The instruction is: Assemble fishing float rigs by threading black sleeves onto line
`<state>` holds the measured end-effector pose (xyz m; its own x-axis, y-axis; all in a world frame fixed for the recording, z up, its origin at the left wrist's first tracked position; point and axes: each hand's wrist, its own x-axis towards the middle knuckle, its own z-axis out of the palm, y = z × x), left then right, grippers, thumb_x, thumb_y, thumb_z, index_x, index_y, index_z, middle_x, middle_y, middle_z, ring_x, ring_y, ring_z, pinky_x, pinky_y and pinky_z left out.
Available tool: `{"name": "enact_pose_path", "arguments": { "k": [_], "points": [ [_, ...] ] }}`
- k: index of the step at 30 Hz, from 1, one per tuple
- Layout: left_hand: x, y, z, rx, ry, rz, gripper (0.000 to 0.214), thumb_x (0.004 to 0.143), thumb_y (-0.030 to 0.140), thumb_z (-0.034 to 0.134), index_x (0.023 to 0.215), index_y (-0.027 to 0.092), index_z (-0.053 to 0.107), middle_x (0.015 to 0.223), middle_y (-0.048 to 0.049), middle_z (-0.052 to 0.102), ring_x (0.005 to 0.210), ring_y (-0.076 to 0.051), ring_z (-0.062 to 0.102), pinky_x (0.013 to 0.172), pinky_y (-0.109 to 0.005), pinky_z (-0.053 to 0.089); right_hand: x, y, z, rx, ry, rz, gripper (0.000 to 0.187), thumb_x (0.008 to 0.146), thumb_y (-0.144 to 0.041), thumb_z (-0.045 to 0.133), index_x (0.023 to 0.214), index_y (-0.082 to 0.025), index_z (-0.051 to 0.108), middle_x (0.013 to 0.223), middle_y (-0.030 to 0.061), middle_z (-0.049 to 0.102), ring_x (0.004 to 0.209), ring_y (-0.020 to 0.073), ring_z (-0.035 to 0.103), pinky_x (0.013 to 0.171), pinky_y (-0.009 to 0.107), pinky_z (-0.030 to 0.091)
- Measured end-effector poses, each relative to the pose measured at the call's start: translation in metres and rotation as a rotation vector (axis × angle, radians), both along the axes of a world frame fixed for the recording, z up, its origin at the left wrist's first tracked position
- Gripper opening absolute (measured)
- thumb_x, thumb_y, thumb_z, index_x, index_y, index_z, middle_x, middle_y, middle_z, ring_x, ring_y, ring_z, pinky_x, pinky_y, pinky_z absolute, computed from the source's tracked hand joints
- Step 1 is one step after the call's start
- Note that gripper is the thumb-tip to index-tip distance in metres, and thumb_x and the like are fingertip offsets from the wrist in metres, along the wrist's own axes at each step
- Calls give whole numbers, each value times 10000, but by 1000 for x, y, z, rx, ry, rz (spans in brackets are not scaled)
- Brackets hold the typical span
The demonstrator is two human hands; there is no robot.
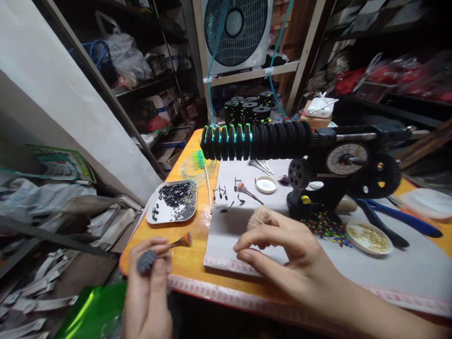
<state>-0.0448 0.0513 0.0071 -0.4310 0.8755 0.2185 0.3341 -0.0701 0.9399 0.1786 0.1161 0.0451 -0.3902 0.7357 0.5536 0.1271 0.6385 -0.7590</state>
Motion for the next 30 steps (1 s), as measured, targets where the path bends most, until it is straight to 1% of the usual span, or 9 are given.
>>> {"name": "enact_pose_path", "arguments": {
  "k": [2,7,11,14,19,22,25,27,30],
  "points": [
    [28,-2,-2,7,-373,9,259,879,472,699,843,218,665,1054,-18,623,842,-135,588,790,-198,505,-1,0,0,-11,31,4,86,918,-154,685,863,-177,747,745,-8,555,706,105,522,621,223,419],
    [76,2,-5,-187,-853,-216,378,705,522,850,800,177,730,595,8,618,556,-108,559,522,-196,457,-2,-3,0,-106,95,44,103,925,-168,693,856,-169,771,762,4,639,734,102,589,671,202,473],
    [82,2,-6,-229,-882,-275,405,730,542,821,801,170,677,470,61,502,434,-61,418,439,-166,343,-3,-3,-3,-148,80,21,98,904,-171,716,873,-147,806,781,37,667,738,115,628,656,204,496],
    [79,-1,-9,-216,-770,-202,323,790,473,801,860,177,689,537,47,518,510,-96,470,515,-198,405,-4,-1,-5,-98,73,25,103,899,-167,722,889,-120,813,776,60,687,740,125,631,651,208,495],
    [75,-6,-15,-225,-619,-75,331,760,278,851,1059,210,726,922,-66,718,893,-230,652,685,-242,497,-6,-2,-3,6,39,-2,101,890,-109,691,846,-95,781,759,69,682,734,136,609,639,230,475],
    [83,-7,-16,-225,-645,1,410,748,292,863,1123,236,705,1102,-84,725,1094,-256,645,760,-233,511,-6,-5,-2,41,25,-20,124,890,-73,645,817,-98,742,757,62,660,737,140,593,644,245,469],
    [92,-6,-12,-205,-779,23,431,743,425,849,1102,279,661,811,-6,720,803,-176,686,648,-209,504,-6,-6,-3,42,36,-28,140,903,-77,627,809,-100,729,755,58,644,739,141,587,648,247,473],
    [93,-5,-6,-145,-887,-17,363,725,468,848,955,262,657,586,56,612,571,-108,593,552,-173,455,-5,-6,-4,41,34,-6,138,916,-100,638,832,-98,746,752,59,642,743,142,587,652,243,477],
    [87,-2,4,-45,-1007,-134,314,730,443,853,783,210,649,481,77,505,446,-58,457,469,-151,373,-4,-3,-4,39,30,33,119,922,-130,673,869,-98,774,774,62,649,752,133,597,657,220,480]
  ]
}}
